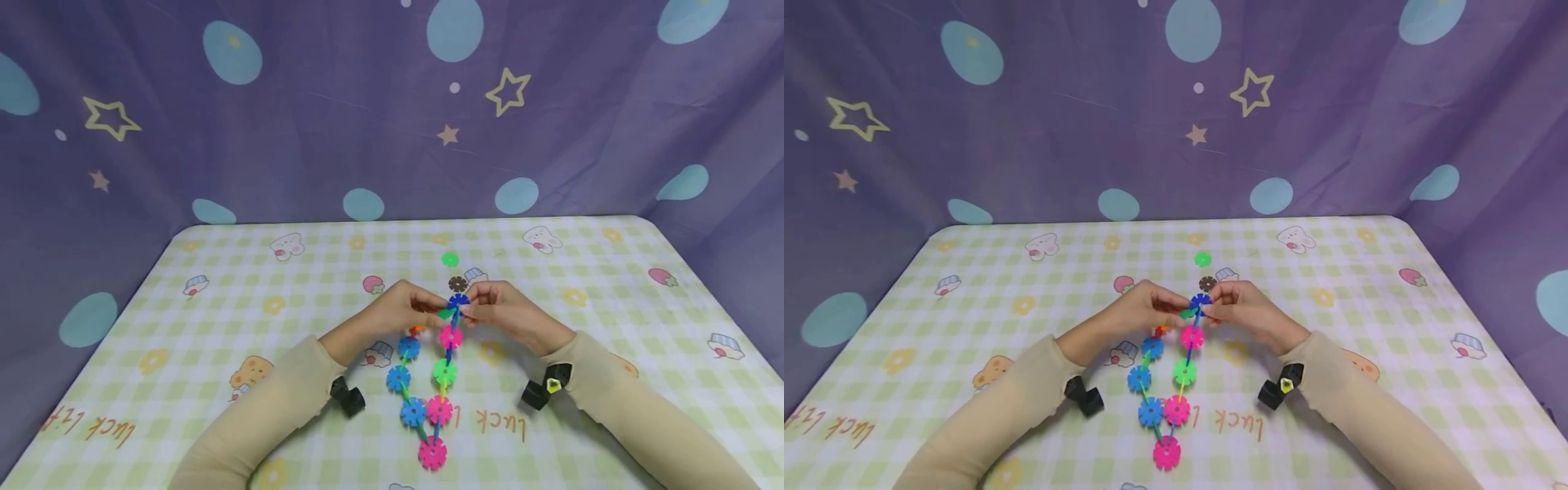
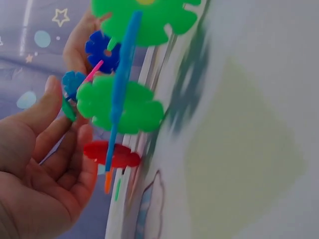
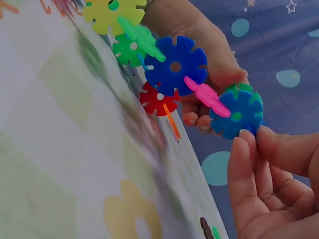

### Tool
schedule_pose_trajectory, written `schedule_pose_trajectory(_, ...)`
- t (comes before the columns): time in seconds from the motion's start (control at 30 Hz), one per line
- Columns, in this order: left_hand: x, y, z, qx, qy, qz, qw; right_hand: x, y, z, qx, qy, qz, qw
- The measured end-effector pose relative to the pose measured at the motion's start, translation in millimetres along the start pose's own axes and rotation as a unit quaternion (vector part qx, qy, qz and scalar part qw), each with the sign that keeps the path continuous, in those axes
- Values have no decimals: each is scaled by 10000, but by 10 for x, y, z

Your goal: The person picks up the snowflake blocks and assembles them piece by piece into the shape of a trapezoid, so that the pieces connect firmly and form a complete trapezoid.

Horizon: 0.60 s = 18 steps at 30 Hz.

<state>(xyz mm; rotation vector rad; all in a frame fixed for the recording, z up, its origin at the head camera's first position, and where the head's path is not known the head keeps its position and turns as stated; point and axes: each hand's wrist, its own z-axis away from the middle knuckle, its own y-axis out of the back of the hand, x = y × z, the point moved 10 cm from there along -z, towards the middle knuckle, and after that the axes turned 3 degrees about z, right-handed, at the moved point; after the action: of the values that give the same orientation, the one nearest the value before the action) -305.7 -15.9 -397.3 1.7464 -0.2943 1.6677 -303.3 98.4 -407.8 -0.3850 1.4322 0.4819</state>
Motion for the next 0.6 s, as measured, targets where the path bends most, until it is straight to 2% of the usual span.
schedule_pose_trajectory(0.13,-15,32,-25,-163,59,-55,9998,94,47,6,-160,-143,-94,9997)
schedule_pose_trajectory(0.27,-28,139,-93,-168,119,-187,9996,158,70,34,-313,-215,-285,9989)
schedule_pose_trajectory(0.43,-146,282,-262,116,416,-270,9987,168,42,69,-584,-186,-639,9961)
schedule_pose_trajectory(0.6,-295,297,-453,127,758,-329,9965,193,14,84,-684,-388,-959,9923)
